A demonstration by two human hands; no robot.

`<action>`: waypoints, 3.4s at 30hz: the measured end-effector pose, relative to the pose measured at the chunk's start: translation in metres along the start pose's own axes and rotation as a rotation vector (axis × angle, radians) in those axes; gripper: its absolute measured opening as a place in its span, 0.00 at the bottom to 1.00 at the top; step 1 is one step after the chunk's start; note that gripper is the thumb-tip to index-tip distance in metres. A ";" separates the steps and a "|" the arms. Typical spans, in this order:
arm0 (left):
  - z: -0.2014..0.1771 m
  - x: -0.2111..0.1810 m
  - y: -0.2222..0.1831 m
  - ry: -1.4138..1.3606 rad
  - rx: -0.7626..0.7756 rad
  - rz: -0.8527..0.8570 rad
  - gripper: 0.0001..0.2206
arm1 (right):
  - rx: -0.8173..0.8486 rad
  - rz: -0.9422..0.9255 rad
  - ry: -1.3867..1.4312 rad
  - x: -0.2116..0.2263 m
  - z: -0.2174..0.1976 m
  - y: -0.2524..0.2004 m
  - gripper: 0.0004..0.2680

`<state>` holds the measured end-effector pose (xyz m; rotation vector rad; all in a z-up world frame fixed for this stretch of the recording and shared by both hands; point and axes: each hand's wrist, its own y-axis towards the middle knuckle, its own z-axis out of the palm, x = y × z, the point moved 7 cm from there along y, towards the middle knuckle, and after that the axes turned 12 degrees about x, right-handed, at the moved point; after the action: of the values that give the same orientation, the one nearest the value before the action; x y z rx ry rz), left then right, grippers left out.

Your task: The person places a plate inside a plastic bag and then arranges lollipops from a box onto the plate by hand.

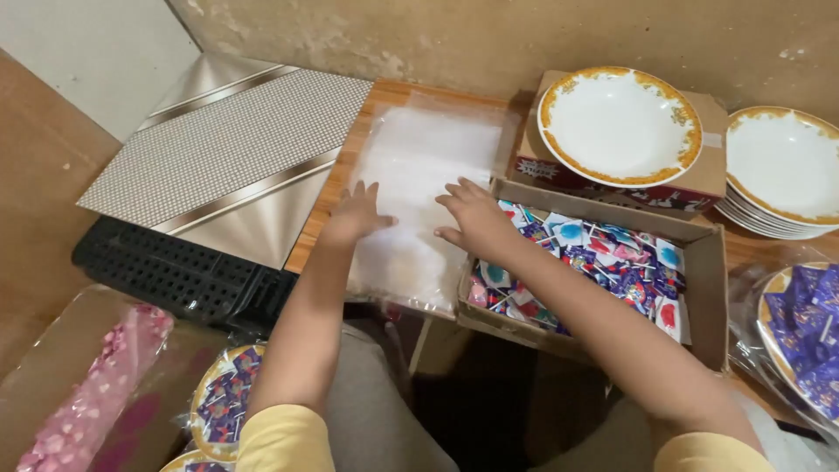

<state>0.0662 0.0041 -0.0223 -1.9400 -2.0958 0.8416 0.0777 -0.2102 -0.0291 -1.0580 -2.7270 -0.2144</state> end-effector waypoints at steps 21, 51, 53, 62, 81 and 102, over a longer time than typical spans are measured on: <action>-0.038 0.049 -0.064 -0.612 -0.255 0.275 0.18 | 0.100 0.065 0.163 0.024 0.004 0.073 0.05; 0.001 0.102 0.074 -2.181 -0.106 0.543 0.11 | -0.078 -0.075 -0.326 0.068 -0.073 0.040 0.36; -0.006 0.088 0.055 -2.174 -0.101 0.543 0.10 | -0.266 -0.096 -0.419 0.020 -0.051 0.072 0.24; -0.011 -0.003 0.037 -1.921 0.033 0.605 0.10 | -0.559 0.015 -0.787 -0.106 -0.135 0.104 0.07; -0.044 -0.207 0.089 -1.293 -0.551 0.668 0.32 | -0.369 0.606 -0.998 -0.344 -0.170 -0.010 0.09; -0.104 -0.356 0.126 0.204 -0.945 0.828 0.18 | -0.265 0.582 -0.262 -0.328 -0.216 -0.125 0.16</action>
<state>0.2765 -0.3074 0.0902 -3.2611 -1.6347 -0.4308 0.2595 -0.5594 0.0918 -2.0221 -2.4986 -0.3654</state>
